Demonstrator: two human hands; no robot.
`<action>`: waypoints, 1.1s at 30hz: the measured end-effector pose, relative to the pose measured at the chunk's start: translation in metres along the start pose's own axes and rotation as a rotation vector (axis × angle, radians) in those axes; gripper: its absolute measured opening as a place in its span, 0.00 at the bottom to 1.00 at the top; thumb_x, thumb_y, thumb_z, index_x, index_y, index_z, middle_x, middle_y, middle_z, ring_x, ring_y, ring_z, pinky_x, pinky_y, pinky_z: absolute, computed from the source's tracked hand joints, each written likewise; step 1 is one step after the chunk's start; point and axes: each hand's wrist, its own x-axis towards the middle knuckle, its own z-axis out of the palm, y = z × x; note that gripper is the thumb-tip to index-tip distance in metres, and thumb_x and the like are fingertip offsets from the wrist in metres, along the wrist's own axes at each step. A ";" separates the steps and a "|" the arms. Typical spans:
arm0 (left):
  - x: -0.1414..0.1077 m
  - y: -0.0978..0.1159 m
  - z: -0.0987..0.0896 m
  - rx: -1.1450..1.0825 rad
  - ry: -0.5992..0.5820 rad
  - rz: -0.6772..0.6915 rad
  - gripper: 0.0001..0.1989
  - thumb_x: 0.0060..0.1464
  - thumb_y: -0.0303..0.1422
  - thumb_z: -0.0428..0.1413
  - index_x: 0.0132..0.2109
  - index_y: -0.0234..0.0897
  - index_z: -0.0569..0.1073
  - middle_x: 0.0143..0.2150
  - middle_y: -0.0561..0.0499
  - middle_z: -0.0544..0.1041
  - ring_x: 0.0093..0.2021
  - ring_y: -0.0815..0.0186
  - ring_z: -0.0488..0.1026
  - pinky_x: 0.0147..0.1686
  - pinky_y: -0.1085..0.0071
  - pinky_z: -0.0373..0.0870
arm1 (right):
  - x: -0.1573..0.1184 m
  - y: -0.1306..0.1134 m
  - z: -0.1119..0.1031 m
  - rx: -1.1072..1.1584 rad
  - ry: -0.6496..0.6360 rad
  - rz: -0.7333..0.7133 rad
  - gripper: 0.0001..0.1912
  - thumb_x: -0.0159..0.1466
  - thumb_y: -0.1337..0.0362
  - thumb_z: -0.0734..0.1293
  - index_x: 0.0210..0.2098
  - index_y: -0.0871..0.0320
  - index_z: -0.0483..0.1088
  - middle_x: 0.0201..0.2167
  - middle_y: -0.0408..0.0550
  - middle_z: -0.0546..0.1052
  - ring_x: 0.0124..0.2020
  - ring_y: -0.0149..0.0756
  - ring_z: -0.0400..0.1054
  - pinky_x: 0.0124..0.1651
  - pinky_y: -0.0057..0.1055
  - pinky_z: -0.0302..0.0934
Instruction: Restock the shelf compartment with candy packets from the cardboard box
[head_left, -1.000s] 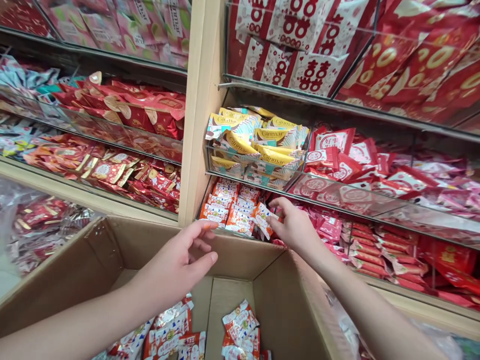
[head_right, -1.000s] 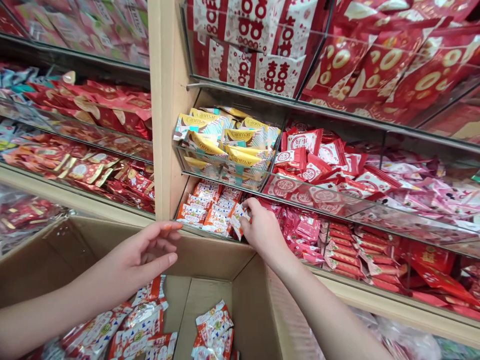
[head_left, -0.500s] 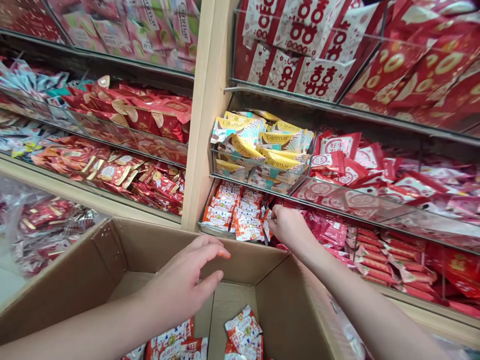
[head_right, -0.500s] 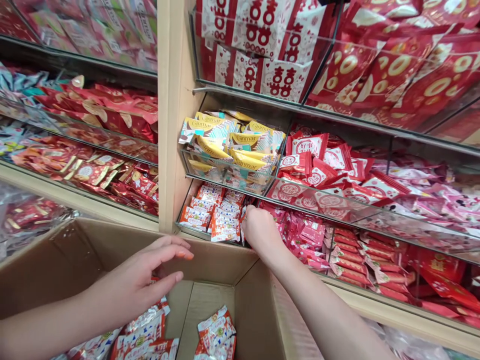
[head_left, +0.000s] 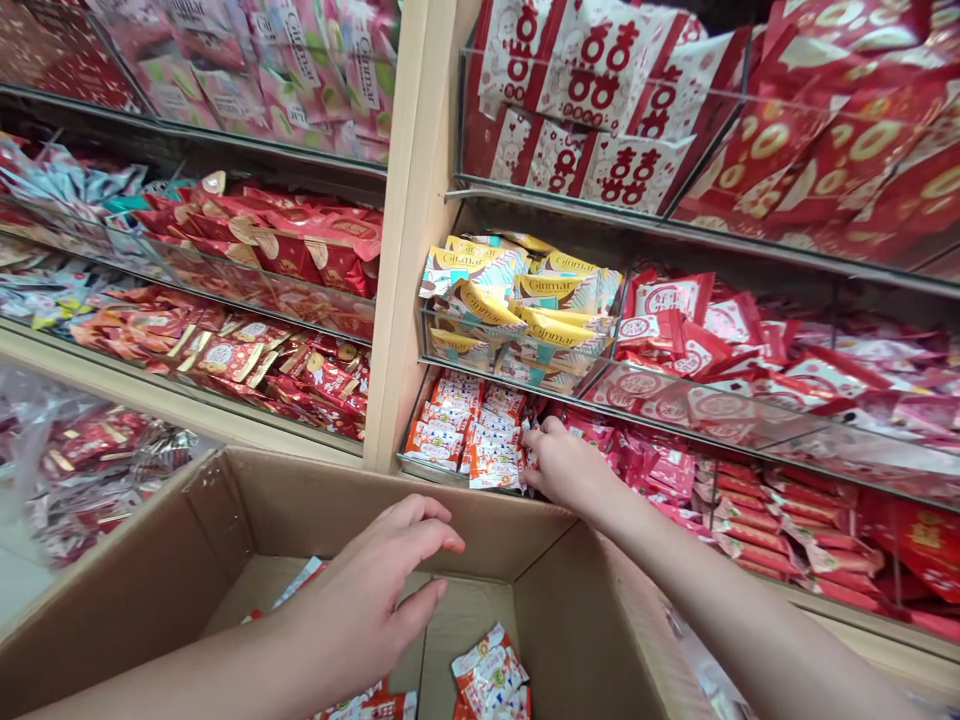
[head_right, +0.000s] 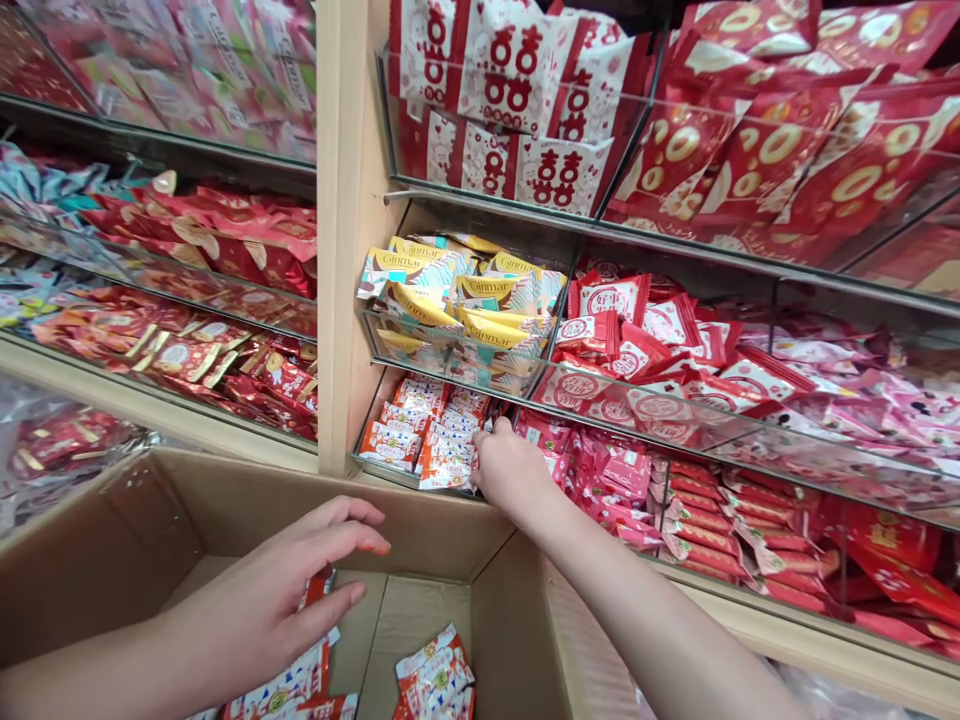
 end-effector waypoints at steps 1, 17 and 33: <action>0.000 0.000 0.000 0.002 0.002 0.003 0.14 0.51 0.25 0.46 0.44 0.45 0.66 0.51 0.52 0.62 0.52 0.64 0.62 0.50 0.67 0.61 | -0.001 0.000 0.000 -0.022 0.003 -0.009 0.14 0.55 0.62 0.64 0.40 0.59 0.68 0.39 0.54 0.68 0.36 0.42 0.69 0.32 0.30 0.61; -0.002 -0.002 0.002 0.009 -0.053 -0.008 0.15 0.49 0.25 0.47 0.43 0.44 0.66 0.50 0.51 0.63 0.51 0.64 0.63 0.49 0.68 0.61 | 0.024 -0.020 -0.002 -0.022 0.025 -0.369 0.13 0.53 0.60 0.68 0.35 0.61 0.69 0.35 0.53 0.72 0.39 0.41 0.67 0.38 0.29 0.59; -0.006 -0.005 0.005 0.015 -0.164 0.032 0.14 0.47 0.24 0.49 0.42 0.42 0.68 0.48 0.50 0.67 0.48 0.63 0.66 0.47 0.68 0.63 | 0.022 0.023 -0.012 0.005 -0.001 -0.403 0.10 0.58 0.71 0.60 0.31 0.62 0.73 0.31 0.50 0.75 0.36 0.34 0.67 0.39 0.24 0.55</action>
